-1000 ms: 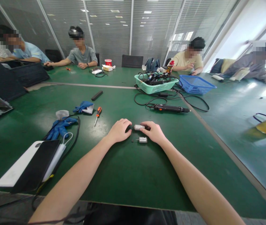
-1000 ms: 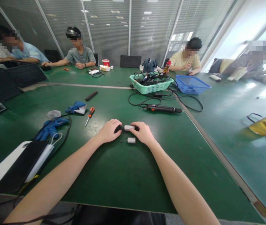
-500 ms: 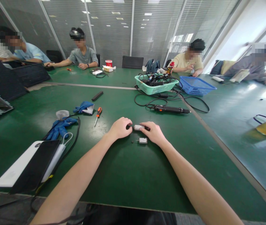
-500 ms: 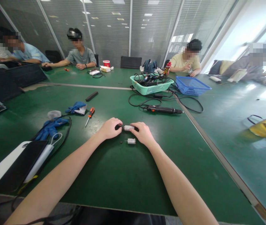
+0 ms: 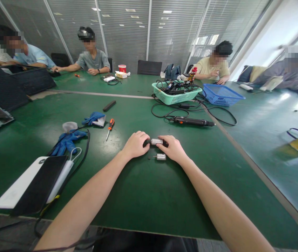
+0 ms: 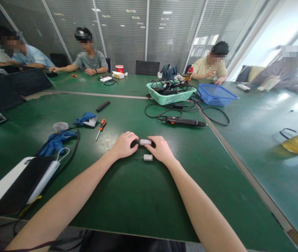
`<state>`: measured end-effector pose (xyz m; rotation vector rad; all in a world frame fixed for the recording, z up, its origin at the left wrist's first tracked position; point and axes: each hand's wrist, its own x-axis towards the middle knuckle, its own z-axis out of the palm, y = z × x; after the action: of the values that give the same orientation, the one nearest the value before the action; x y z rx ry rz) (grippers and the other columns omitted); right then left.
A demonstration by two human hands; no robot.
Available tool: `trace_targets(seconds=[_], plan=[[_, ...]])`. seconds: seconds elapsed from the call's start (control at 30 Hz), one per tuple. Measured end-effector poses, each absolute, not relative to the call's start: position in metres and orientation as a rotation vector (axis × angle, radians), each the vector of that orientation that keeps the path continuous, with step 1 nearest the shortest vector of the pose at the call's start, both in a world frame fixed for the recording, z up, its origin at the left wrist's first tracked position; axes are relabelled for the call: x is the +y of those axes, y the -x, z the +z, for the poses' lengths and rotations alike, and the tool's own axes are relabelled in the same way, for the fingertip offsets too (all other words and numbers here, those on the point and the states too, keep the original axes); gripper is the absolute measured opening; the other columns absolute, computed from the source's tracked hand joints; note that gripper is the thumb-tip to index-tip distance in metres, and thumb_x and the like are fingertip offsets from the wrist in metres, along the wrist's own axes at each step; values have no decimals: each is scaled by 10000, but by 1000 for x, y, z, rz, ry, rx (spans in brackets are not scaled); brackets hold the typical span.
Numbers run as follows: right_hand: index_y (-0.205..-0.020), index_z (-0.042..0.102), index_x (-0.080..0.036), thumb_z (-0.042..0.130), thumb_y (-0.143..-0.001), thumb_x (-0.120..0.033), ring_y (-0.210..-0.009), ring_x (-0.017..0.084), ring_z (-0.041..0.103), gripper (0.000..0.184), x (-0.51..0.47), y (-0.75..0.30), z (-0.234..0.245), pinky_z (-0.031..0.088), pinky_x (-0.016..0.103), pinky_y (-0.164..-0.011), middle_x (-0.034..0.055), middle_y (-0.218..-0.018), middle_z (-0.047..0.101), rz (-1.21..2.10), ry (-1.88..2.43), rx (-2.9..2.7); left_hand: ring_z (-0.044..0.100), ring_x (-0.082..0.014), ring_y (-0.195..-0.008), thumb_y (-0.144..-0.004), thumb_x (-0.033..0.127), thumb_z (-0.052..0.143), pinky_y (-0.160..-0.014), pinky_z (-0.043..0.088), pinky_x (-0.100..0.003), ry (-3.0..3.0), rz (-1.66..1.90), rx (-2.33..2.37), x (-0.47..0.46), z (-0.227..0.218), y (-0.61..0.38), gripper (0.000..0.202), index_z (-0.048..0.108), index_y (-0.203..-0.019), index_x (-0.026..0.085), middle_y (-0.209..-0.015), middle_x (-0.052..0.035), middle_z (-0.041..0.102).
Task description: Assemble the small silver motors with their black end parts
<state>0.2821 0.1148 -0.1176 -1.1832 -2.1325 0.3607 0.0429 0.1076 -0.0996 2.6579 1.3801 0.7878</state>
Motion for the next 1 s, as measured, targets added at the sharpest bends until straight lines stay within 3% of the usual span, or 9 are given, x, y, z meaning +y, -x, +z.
trace_targets(seconds=[1.0], plan=[[-1179,712,-247,693,-886,-293,-1043,267,638,298,113,-283,-117,504,426,-944,69,-1100,739,315,1143,-2156,582,-226,-1016,-899,217,602,-894,488,-383,-2659,811,1350,112,-106,-41,80,642,-968,214,-1028,-54,651]])
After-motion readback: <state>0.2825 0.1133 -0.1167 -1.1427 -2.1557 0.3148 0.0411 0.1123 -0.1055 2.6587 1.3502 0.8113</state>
